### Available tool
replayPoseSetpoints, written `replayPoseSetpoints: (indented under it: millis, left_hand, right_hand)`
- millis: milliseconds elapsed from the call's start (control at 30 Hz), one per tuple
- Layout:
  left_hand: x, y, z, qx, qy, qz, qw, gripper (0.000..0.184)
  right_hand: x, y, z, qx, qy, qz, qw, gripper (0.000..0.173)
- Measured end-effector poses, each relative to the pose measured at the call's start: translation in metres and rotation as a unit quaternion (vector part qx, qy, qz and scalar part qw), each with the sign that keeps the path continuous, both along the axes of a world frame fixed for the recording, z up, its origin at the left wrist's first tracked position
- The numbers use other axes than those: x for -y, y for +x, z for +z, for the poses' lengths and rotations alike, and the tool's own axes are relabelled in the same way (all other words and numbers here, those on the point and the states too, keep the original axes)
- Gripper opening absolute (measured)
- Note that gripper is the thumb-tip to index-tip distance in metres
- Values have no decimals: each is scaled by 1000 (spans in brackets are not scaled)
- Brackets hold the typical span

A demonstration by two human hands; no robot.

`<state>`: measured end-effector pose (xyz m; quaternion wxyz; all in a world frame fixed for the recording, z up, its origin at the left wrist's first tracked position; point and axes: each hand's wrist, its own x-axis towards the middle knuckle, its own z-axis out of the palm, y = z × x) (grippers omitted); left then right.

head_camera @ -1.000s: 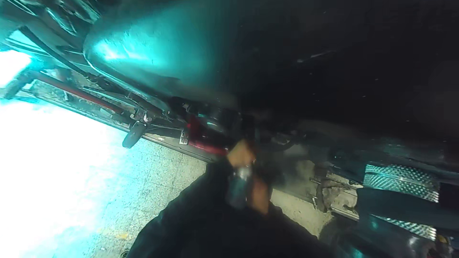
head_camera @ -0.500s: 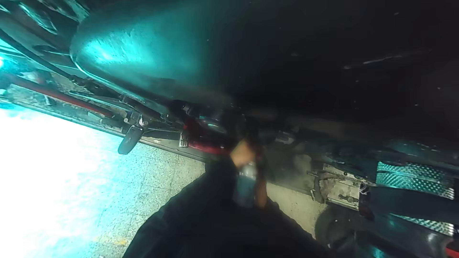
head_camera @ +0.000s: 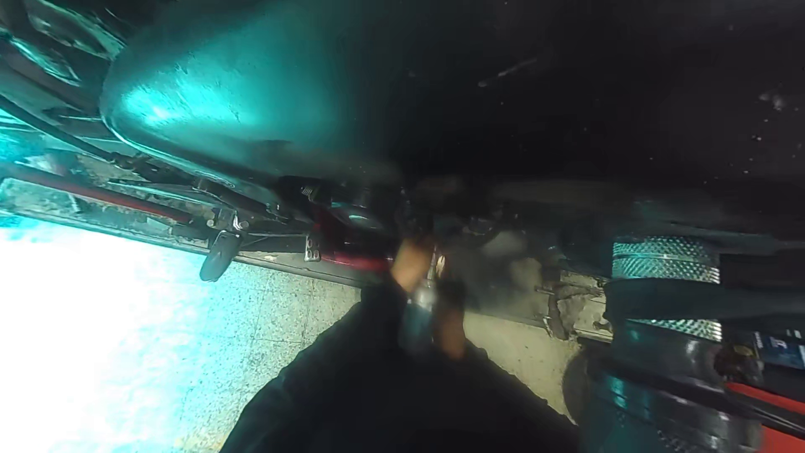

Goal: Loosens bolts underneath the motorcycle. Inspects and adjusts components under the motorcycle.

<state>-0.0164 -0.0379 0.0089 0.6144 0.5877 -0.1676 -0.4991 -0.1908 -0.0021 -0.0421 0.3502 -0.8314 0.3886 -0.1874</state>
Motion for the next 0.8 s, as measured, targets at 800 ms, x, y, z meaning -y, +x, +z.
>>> replayPoseSetpoints:
  millis: [800]
  left_hand:
    - [-10, -32, -57, -90, 74, 122, 986, 35]
  right_hand:
    - [50, -89, -4, -44, -33, 135, 989, 39]
